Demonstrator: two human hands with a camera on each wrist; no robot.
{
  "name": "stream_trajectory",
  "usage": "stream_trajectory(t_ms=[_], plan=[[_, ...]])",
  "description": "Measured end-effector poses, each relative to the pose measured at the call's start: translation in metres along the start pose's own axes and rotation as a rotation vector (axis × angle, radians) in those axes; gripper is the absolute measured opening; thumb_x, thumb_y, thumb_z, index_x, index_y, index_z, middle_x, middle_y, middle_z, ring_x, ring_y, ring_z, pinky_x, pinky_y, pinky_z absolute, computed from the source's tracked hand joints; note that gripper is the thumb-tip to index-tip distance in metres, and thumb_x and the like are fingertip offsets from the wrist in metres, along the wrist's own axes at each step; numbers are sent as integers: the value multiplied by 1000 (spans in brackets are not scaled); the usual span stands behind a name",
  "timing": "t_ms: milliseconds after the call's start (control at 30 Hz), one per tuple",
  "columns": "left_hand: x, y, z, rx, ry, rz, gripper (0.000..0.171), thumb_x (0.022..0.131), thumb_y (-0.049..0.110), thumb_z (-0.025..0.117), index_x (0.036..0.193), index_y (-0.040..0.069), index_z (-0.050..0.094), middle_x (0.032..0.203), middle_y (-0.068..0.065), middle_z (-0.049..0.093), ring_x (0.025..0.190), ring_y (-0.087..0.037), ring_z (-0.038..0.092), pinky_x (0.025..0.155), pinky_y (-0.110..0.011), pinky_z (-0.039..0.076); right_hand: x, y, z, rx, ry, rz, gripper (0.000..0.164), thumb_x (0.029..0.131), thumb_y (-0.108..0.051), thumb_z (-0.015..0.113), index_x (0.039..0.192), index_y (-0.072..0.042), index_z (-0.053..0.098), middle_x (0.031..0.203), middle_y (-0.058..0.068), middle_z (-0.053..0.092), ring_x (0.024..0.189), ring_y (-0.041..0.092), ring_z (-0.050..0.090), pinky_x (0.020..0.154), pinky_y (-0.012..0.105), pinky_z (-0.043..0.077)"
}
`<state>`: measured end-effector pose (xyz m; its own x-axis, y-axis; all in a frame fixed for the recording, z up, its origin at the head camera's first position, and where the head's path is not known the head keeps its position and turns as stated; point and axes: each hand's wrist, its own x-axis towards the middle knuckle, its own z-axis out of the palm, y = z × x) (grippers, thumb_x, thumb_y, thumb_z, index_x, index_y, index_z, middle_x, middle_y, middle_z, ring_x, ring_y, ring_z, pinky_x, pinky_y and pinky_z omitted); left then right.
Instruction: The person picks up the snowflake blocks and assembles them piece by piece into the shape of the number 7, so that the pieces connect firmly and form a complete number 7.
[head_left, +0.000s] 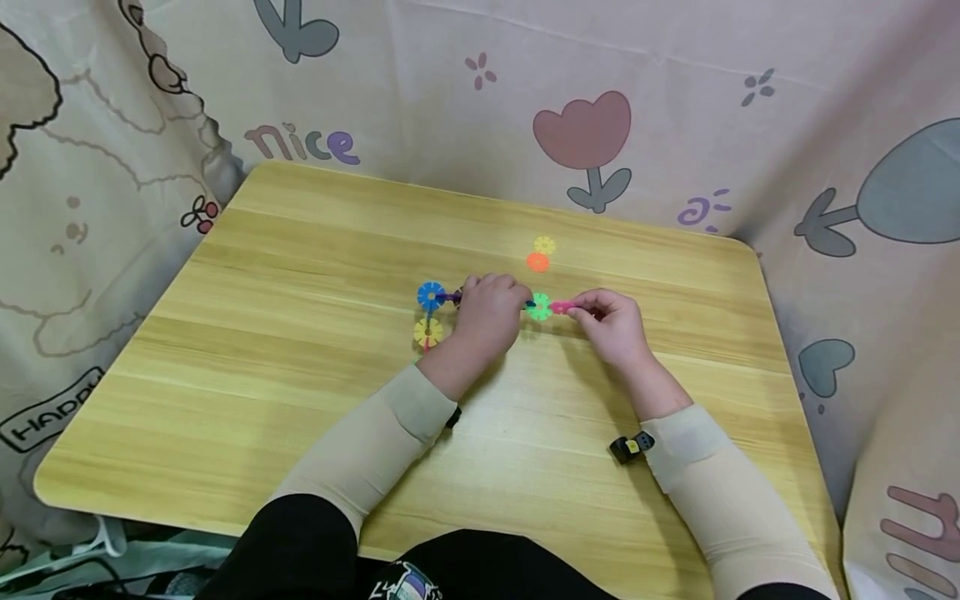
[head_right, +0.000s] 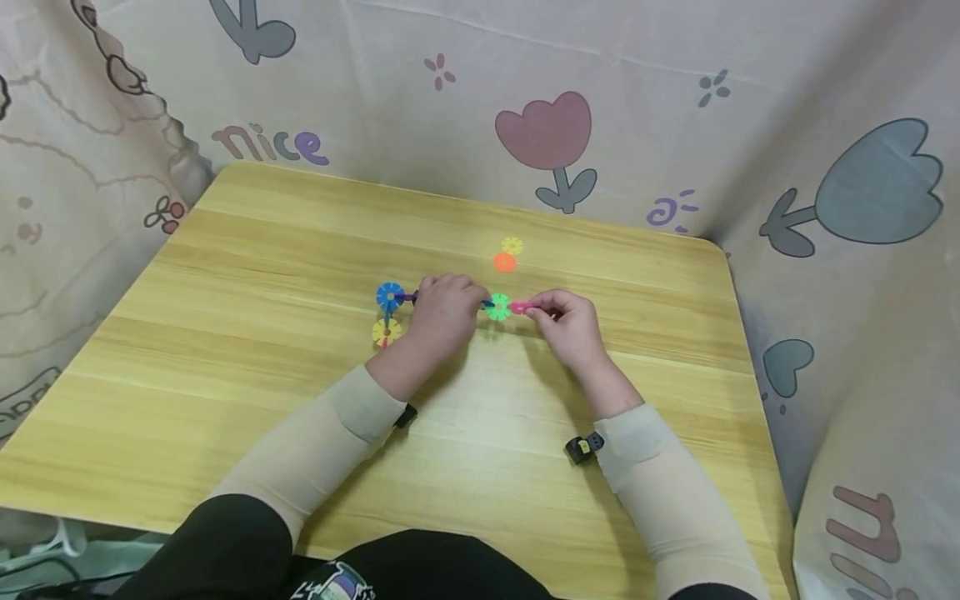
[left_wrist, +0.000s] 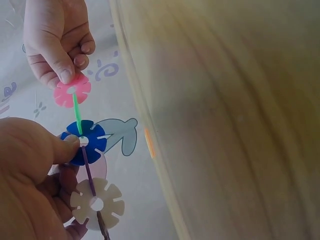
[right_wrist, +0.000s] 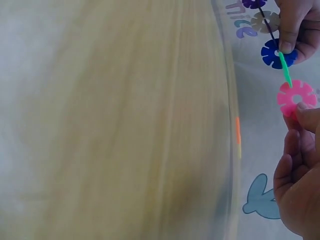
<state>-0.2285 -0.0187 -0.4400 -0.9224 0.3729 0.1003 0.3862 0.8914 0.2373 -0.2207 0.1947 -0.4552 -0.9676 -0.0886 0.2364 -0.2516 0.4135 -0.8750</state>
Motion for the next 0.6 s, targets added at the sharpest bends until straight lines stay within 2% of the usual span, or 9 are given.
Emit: stream_trajectory(t_ms=[100,300,367,600], plan=[[-1,0,0,-29,35,9,28,110,12,56,122,24,78,121,3,72,108,-20,63,94,-42,43,1,8,-1,10,6,-6,4,95,8,73,98,11,74,94,27,74,71,11,57,61,16,45],[-1,-2,1,-139,99,36,22,109,14,60,115,18,81,114,-1,74,106,-23,66,96,-43,49,-4,-17,-3,38,10,-13,3,93,14,72,96,14,73,94,33,72,71,7,57,63,14,46],[-1,-3,2,-179,115,50,21,109,12,61,113,15,81,112,-3,75,105,-25,67,97,-43,52,-4,-18,-3,47,17,-24,4,92,15,72,95,12,73,93,33,72,71,6,58,63,14,47],[-1,-5,2,-272,123,62,20,107,9,62,113,11,81,111,-5,75,105,-26,67,94,-38,55,-6,-18,2,112,14,-14,9,91,19,71,93,11,75,93,35,70,72,8,60,65,15,50]])
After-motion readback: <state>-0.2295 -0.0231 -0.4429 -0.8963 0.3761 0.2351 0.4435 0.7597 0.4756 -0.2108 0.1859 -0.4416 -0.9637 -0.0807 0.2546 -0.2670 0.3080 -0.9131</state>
